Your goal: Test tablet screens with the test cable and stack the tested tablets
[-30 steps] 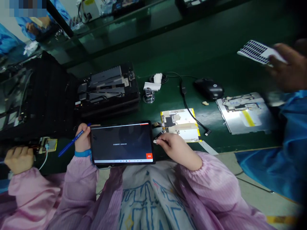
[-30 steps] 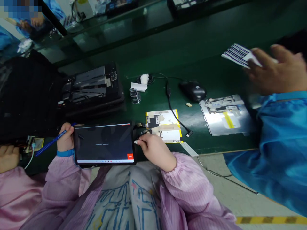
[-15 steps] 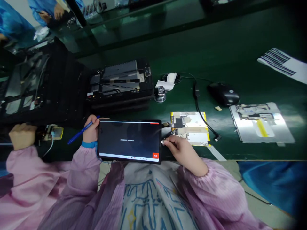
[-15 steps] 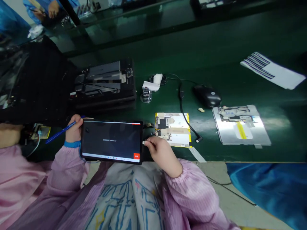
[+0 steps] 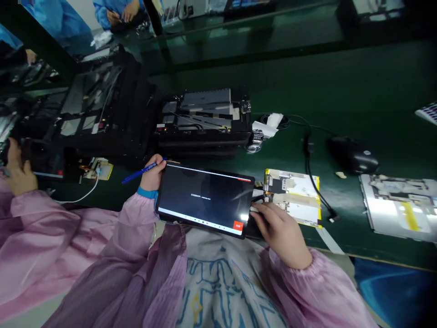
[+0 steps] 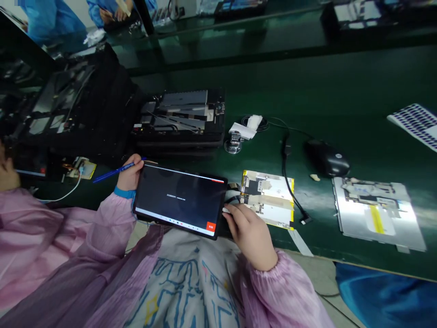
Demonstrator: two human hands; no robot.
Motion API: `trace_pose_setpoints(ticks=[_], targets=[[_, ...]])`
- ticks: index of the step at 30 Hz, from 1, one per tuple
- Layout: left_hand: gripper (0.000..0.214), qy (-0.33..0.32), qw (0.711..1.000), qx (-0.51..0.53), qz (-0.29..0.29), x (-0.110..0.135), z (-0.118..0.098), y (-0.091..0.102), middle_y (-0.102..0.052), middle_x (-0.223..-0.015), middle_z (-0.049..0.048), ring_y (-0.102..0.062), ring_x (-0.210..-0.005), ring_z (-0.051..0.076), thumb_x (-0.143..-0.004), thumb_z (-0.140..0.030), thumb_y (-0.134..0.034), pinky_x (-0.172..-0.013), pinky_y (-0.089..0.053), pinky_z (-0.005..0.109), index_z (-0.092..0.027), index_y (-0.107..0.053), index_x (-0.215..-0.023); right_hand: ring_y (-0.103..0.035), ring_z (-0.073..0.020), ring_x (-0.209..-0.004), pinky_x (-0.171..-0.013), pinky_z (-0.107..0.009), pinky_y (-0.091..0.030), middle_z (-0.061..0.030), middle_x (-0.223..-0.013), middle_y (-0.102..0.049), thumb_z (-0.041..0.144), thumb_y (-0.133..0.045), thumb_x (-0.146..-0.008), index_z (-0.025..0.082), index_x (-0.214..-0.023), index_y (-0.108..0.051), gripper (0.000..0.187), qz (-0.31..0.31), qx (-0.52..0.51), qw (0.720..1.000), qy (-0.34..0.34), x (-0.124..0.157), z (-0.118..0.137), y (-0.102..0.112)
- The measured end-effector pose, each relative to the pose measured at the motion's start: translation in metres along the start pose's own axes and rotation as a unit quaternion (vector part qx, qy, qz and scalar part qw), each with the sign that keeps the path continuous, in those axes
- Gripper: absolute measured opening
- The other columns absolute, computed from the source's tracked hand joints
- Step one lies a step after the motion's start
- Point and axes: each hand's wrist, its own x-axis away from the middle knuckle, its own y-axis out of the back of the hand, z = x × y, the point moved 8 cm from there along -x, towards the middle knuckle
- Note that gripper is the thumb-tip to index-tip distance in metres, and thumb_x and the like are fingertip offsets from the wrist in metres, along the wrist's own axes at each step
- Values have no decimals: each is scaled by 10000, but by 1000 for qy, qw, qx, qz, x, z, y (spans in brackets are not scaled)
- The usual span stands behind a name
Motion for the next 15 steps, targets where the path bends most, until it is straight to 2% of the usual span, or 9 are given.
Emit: trace_pose_setpoints(ticks=[6, 15], targets=[[359, -3, 1000, 6, 4, 1, -2, -3, -456, -521, -49, -501, -500, 143, -659, -141, -699, -520, -372, 244, -208, -346, -649, -613, -178, -652, -599, -301, -470, -76, -786, -659, 337, -449, -944, 193, -1001, -669, 269, 43, 25, 998, 45, -1, -6, -6], [335, -3, 1000, 10, 23, -1, -3, -4, -492, -517, -42, -514, -493, 142, -642, -136, -689, -511, -368, 221, -204, -361, -644, -586, -156, -582, -558, -278, -436, -65, -682, -647, 361, -391, -966, 196, -986, -684, 337, 60, 19, 995, 72, -1, -9, -10]])
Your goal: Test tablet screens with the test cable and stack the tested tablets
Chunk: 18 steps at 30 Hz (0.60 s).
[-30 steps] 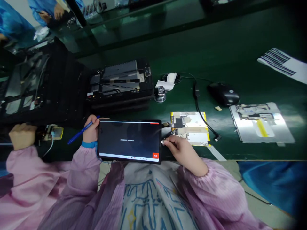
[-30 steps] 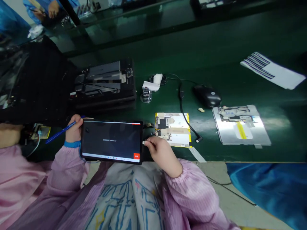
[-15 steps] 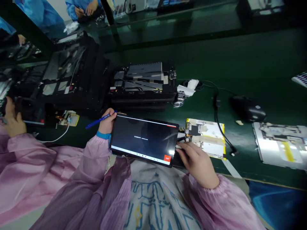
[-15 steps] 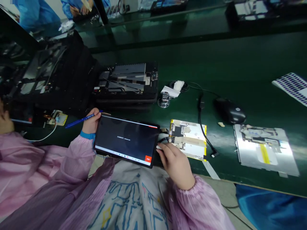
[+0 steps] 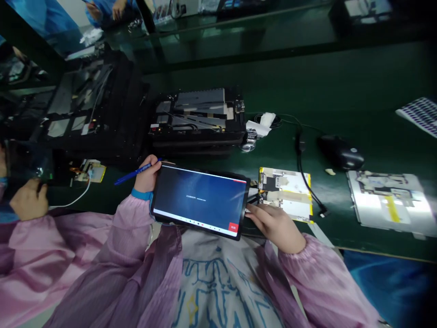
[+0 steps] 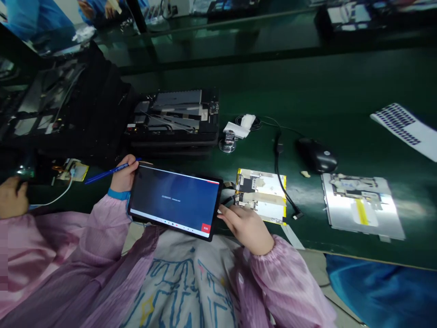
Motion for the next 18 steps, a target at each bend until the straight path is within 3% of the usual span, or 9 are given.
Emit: trace_pose_setpoints(ticks=[7, 18], targets=[[326, -9, 1000, -11, -2, -1, -4, -4, -479, -512, -49, -490, -485, 130, -624, -132, -683, -510, -356, 223, -202, -365, -642, -577, -138, -518, -530, -275, -404, -38, -606, -647, 358, -395, -972, 181, -1000, -691, 346, 9, 32, 999, 27, -2, 2, 2], [312, -34, 999, -24, -5, -2, -8, -5, -490, -515, -46, -503, -502, 131, -600, -148, -679, -517, -380, 225, -199, -372, -624, -578, -128, -490, -491, -257, -410, -27, -606, -653, 303, -462, -952, 144, -993, -674, 268, -36, 19, 998, 55, -8, 6, 14]])
